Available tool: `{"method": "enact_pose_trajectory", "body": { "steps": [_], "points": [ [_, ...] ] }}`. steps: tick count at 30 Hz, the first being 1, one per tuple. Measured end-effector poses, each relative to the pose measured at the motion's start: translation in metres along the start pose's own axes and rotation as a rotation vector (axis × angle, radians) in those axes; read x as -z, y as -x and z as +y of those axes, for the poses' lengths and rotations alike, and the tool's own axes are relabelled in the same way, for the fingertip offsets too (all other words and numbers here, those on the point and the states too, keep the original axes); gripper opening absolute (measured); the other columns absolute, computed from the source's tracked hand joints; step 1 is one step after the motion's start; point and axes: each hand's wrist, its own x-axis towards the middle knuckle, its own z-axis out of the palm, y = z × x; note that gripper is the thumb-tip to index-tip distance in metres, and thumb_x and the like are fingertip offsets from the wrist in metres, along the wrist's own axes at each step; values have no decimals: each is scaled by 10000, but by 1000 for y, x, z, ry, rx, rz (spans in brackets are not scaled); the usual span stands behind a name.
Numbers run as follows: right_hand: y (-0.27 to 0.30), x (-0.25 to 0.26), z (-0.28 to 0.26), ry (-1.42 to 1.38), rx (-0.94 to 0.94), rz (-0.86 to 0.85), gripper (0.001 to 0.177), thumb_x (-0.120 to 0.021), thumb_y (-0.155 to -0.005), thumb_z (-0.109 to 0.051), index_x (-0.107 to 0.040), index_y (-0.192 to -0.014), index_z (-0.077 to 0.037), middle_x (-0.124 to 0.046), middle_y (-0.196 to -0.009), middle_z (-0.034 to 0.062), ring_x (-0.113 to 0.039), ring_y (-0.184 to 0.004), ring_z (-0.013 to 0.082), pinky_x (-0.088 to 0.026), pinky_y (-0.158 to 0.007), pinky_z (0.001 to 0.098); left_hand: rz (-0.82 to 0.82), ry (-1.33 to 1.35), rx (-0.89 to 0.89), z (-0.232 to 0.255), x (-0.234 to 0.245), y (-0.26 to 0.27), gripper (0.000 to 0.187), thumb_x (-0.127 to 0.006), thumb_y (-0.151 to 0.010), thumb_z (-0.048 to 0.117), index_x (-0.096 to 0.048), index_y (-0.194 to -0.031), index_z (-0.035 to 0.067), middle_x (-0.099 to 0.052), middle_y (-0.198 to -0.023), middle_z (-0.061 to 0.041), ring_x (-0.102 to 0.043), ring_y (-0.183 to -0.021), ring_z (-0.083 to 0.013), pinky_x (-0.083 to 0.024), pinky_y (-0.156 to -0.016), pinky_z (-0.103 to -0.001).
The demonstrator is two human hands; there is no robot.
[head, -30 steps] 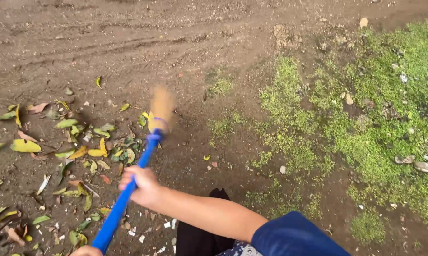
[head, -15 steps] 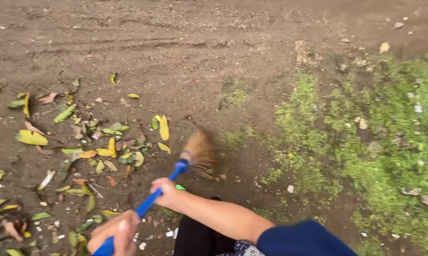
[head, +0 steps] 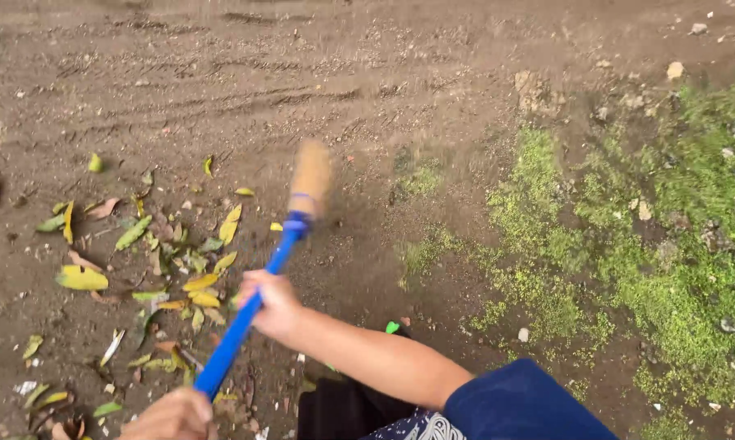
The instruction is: Sweeping fallen leaves and dirt debris on an outdoor path adjacent to a porch.
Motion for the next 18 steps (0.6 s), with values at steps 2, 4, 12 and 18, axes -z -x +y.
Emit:
{"method": "enact_pose_trajectory", "body": {
  "steps": [2, 4, 12, 18],
  "points": [
    [-3, 30, -50, 2, 162, 104, 247, -629, -936, -56, -470, -761, -128, -437, -613, 5, -475, -536, 156, -429, -521, 325, 429, 119, 122, -29, -38, -18, 301, -656, -954, 201, -588, -705, 46, -633, -681, -69, -591, -574, -126, -499, -604, -276],
    [-33, 123, -107, 72, 236, 241, 217, -616, -917, -55, -480, -759, -117, -432, -599, 17, -466, -527, 171, -428, -516, 343, 627, 185, 132, -60, -76, -46, 290, -637, -980, 176, -577, -735, 32, -629, -708, -86, -567, -597, -124, -467, -596, -271],
    [-142, 113, -168, 51, -180, 154, 351, -614, -930, -34, -433, -650, -144, -466, -585, 31, -500, -535, 182, -436, -530, 317, 721, -71, 294, -78, -101, -206, 272, -632, -956, 55, -560, -701, -1, -565, -636, -46, -472, -527, -104, -377, -528, -279],
    [-122, -12, -218, -85, -441, -167, 315, -674, -1000, -115, -455, -775, -131, -504, -639, -12, -493, -501, 109, -434, -466, 260, 540, -284, -17, -70, -111, -312, 323, -733, -836, 59, -496, -617, 54, -527, -575, -43, -526, -486, -160, -438, -525, -280]
  ]
}}
